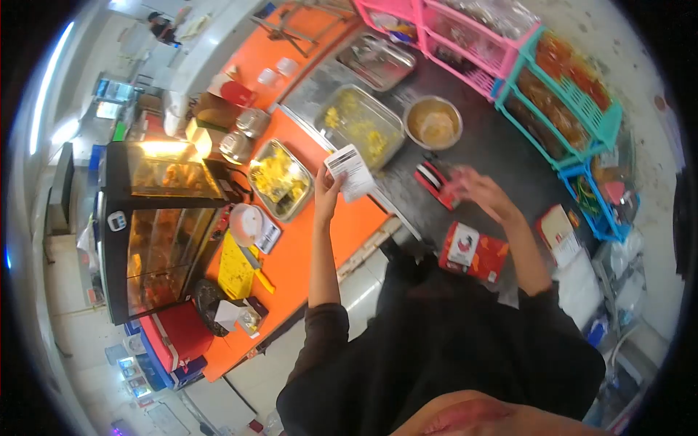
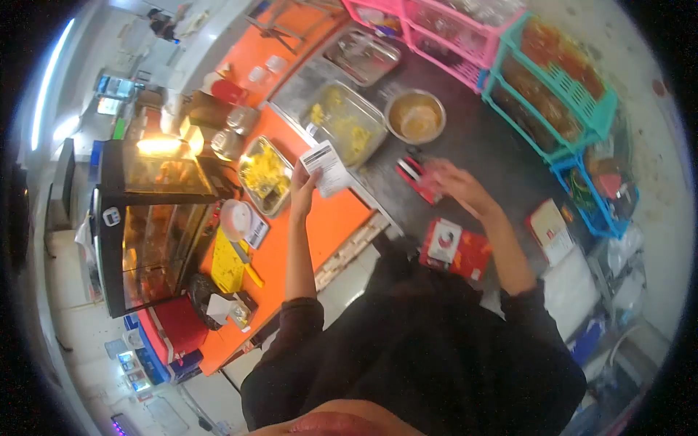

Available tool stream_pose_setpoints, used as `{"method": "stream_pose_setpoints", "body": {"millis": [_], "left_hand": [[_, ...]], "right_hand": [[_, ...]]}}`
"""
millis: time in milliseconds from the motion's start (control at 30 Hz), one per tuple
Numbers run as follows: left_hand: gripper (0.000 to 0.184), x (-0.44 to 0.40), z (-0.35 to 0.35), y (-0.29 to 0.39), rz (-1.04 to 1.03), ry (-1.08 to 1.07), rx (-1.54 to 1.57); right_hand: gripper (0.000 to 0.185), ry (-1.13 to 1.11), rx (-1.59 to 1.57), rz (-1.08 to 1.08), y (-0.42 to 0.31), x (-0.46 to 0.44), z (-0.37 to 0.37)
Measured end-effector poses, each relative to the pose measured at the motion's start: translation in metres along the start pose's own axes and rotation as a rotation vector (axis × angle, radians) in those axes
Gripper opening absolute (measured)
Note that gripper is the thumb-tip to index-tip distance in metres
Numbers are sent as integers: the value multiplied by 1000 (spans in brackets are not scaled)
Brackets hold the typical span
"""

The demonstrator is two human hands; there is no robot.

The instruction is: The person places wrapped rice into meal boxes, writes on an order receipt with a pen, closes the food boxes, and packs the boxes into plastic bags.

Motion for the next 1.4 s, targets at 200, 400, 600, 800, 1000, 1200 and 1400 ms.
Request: {"method": "stream_pose_setpoints", "body": {"millis": [200,400,600,800,1000,1200,1400], "left_hand": [[45,90,-118,33,192,-298,158],[41,108,-135,20,310,-451,201],[52,125,-113,14,413,-416,193],[77,143,-106,31,338,-221,411],[67,154,-74,-5,436,-65,407],[63,128,-124,45,287,-68,424],[64,106,-145,52,368,-67,559]], "right_hand": [[29,56,82,259,-11,-26,-74],[35,377,632,355,45,-22,-63],[37,429,886,-87,107,-38,46],[28,-111,331,-701,120,-57,60],[19,-111,567,3,149,-25,83],[13,-75,1114,-169,176,-58,113],[22,-200,1025,-441,101,-25,94]]}}
Point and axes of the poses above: each hand's wrist, its own x-axis away from the middle knuckle, its own z-axis out of the back of the hand, y = z × x, the point moved 1 cm from there along -x, towards the middle knuckle, and after that the axes turned 2 degrees about x, right-handed, at the moved point
